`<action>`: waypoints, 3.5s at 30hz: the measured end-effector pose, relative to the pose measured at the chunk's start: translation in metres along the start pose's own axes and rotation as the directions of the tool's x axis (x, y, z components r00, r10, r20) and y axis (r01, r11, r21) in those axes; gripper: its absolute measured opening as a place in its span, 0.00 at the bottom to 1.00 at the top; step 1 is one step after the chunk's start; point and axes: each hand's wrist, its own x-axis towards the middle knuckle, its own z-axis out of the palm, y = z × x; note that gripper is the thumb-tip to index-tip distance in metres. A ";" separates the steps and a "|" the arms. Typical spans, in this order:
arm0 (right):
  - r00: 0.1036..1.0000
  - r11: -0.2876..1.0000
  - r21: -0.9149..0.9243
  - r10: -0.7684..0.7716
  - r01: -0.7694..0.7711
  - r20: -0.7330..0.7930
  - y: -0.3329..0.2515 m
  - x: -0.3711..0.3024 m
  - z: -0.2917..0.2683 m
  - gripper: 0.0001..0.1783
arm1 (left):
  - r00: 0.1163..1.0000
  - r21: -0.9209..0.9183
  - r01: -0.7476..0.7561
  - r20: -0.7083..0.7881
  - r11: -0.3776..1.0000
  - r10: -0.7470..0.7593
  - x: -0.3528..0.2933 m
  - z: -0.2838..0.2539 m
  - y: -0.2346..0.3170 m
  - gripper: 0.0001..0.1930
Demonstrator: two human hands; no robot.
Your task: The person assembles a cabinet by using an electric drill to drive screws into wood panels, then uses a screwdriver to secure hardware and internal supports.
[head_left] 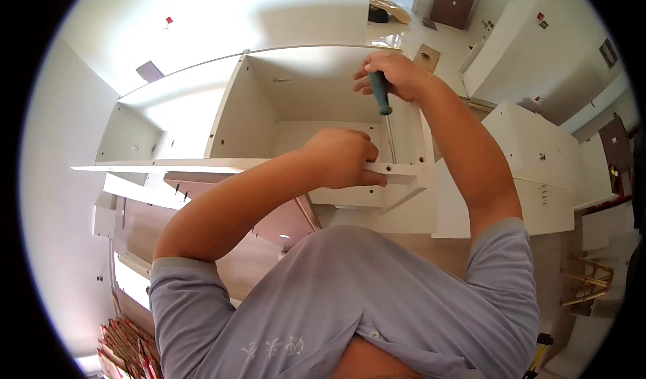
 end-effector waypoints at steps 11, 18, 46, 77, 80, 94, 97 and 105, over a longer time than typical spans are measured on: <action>0.997 0.681 -0.732 -0.056 0.004 -0.047 -0.002 0.012 -0.005 0.12 | 0.999 0.017 -0.022 -0.047 1.000 0.023 -0.002 0.003 0.001 0.23; 0.946 0.964 0.117 0.260 -0.241 -0.192 0.001 0.006 0.020 0.11 | 0.998 0.142 0.042 0.042 0.989 -0.049 -0.050 -0.025 -0.031 0.22; 0.912 0.167 -0.897 0.029 -0.408 -0.409 0.008 0.033 0.101 0.15 | 0.983 0.061 -0.178 -0.026 0.982 0.180 -0.094 -0.016 -0.113 0.25; 0.705 0.840 0.263 -0.184 0.475 -0.685 -0.049 -0.045 0.037 0.10 | 0.856 -0.658 0.133 -0.301 0.741 -0.421 -0.062 0.004 -0.153 0.13; 0.674 0.631 0.432 -0.203 0.645 -0.710 -0.051 -0.065 0.029 0.08 | 0.893 -0.950 0.110 -0.035 0.292 -0.449 -0.047 0.007 -0.160 0.13; 0.534 0.218 0.487 -0.314 0.846 -0.785 -0.056 -0.109 0.017 0.09 | 0.992 -0.988 0.043 0.059 -0.147 -0.109 -0.025 -0.010 -0.035 0.12; 0.531 0.198 0.493 -0.317 0.848 -0.786 -0.061 -0.109 0.009 0.09 | 0.989 -0.996 0.004 0.017 -0.091 -0.146 -0.024 -0.012 -0.025 0.13; 0.555 0.192 0.526 -0.412 0.828 -0.723 -0.057 -0.115 0.004 0.09 | 0.913 -0.787 0.034 -0.227 0.616 -0.340 -0.026 -0.013 0.000 0.12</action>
